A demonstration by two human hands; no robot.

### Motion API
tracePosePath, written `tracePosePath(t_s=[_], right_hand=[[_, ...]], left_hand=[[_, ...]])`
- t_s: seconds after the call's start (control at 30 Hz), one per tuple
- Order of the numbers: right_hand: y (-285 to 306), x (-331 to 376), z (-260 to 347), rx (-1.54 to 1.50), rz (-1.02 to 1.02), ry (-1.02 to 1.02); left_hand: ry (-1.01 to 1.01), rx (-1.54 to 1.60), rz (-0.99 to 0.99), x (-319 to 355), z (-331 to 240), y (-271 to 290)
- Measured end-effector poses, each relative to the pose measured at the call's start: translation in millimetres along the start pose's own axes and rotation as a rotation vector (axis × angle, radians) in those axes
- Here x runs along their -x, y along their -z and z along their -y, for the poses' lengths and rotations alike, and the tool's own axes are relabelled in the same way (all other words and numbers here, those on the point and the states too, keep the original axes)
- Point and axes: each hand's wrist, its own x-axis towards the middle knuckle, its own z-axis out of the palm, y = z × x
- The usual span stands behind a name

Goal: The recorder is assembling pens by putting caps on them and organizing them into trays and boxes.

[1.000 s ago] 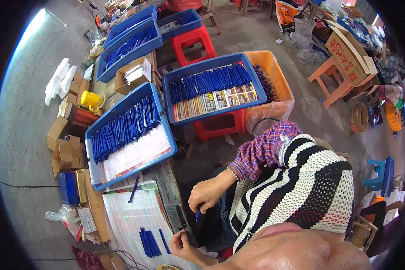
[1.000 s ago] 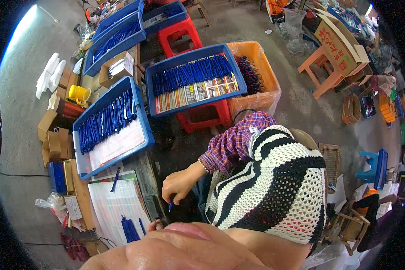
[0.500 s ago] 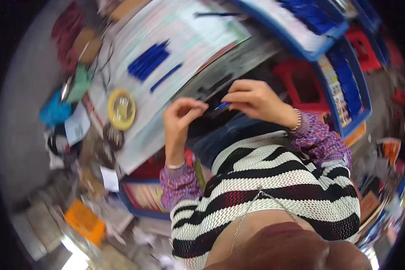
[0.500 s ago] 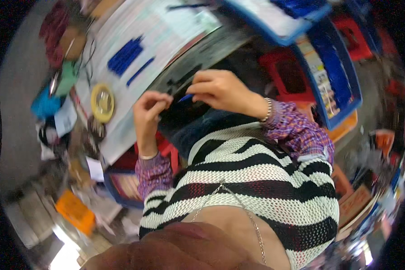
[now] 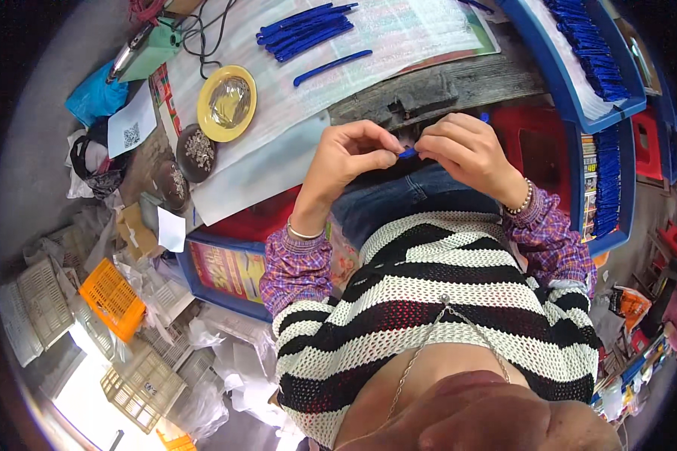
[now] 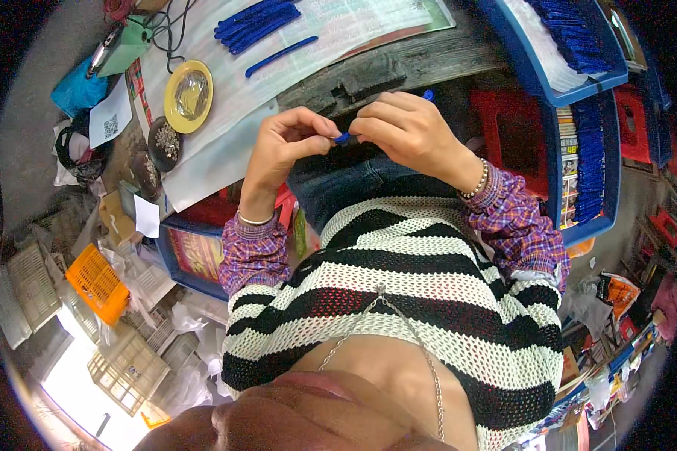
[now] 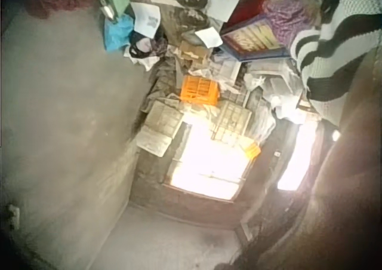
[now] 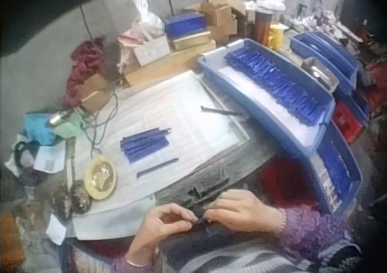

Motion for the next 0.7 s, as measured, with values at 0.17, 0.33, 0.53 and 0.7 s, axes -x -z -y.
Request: tracePosePath(t_s=[0.17,0.33,0.53,0.7], right_hand=[[-1.0,2.2,-3.1,0.009,0.041,0.028],[-2.2,2.7,-4.3,0.019,0.058,0.049],[-4.4,0.9,-4.5,0.024,0.087,0.066],[-5.9,-0.8,-4.9,0.022,0.088,0.078]], left_hand=[[0.060,-0.022,0.037,-3.4,-4.8,-3.9],[0.130,-0.051,0.050,-3.9,-2.9,-0.5],[0.168,-0.091,0.061,-4.7,-2.2,2.0],[0.180,-0.100,0.071,-6.2,-1.2,4.0]])
